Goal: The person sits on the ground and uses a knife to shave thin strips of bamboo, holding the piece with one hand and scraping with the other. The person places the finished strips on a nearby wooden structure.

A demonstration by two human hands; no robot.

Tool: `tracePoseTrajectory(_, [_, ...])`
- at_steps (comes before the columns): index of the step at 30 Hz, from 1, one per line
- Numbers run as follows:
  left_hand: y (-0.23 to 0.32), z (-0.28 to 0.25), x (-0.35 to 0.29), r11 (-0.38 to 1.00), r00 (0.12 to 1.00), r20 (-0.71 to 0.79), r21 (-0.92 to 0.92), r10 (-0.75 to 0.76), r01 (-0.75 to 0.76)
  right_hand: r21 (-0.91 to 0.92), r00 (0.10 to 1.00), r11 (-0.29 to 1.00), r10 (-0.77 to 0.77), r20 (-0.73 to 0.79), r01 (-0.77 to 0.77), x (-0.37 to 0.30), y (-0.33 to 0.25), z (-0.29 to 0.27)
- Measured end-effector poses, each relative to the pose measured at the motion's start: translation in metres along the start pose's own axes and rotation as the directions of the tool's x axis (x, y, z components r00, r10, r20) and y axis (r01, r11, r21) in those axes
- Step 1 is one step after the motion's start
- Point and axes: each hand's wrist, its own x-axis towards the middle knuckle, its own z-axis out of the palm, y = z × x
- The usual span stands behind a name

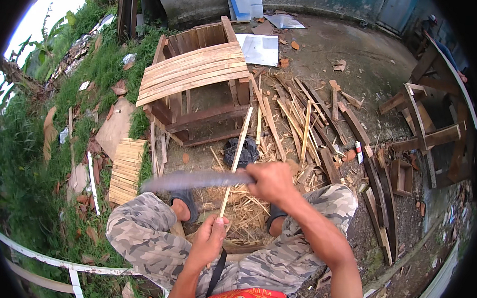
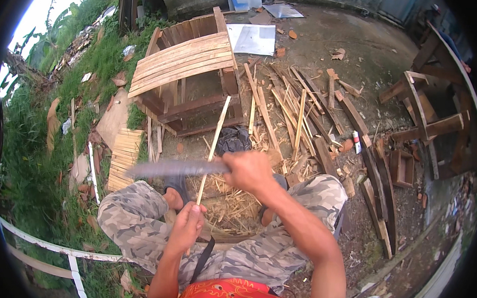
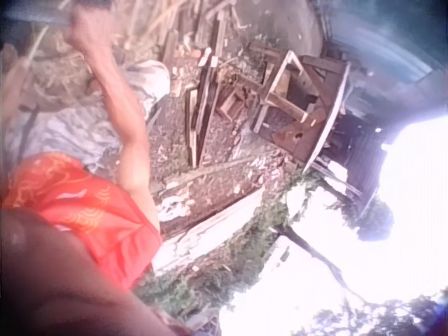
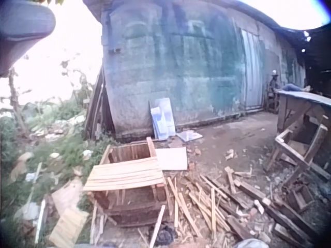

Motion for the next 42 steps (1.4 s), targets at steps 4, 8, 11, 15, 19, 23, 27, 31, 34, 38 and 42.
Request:
tracePoseTrajectory(4, [0.008,-0.007,-0.016,0.966,0.998,-0.07,0.259,-0.002,0.02,0.048,0.998,0.997,0.055,-0.043,-0.053,0.004,0.009,0.003])
tracePoseTrajectory(8, [0.009,-0.018,-0.027,0.979,0.996,-0.05,0.185,-0.08,0.088,-0.137,0.968,0.959,0.239,-0.08,-0.248,0.018,0.025,-0.005])
tracePoseTrajectory(11, [0.011,-0.023,-0.028,0.992,0.997,-0.021,0.103,-0.068,0.07,-0.058,1.0,0.998,-0.012,-0.001,0.012,0.022,0.024,-0.012])
tracePoseTrajectory(15, [0.012,-0.026,-0.035,0.987,0.986,0.029,0.017,-0.162,0.161,-0.239,0.945,0.915,0.303,-0.124,-0.325,0.026,0.023,-0.018])
tracePoseTrajectory(19, [0.006,-0.032,-0.035,0.989,0.989,0.034,0.03,-0.146,0.145,-0.116,0.944,0.992,0.076,0.322,-0.04,0.03,0.029,-0.016])
tracePoseTrajectory(23, [0.009,-0.046,-0.045,0.971,0.971,0.045,-0.032,-0.235,0.237,0.006,0.733,0.733,0.68,0.024,-0.68,0.04,0.059,-0.025])
tracePoseTrajectory(27, [0.035,-0.059,-0.03,0.966,0.98,-0.194,0.244,-0.038,0.086,0.232,0.646,0.639,0.761,-0.056,-0.733,0.032,0.081,-0.041])
tracePoseTrajectory(31, [0.086,-0.079,0.009,0.743,0.934,-0.121,0.644,0.336,-0.184,0.292,0.659,0.644,0.75,-0.057,-0.707,0.007,0.07,-0.053])
tracePoseTrajectory(34, [0.132,-0.103,0.055,0.289,0.83,0.059,0.922,0.554,-0.258,0.298,0.655,0.643,0.752,-0.072,-0.706,-0.003,0.061,-0.064])
tracePoseTrajectory(38, [0.192,-0.13,0.146,-0.22,0.618,0.241,0.969,0.748,-0.112,0.271,0.586,0.585,0.806,-0.086,-0.765,-0.004,0.068,-0.071])
tracePoseTrajectory(42, [0.232,-0.145,0.245,-0.034,0.718,0.079,0.996,0.692,-0.077,0.289,0.581,0.591,0.803,-0.129,-0.753,-0.002,0.082,-0.069])
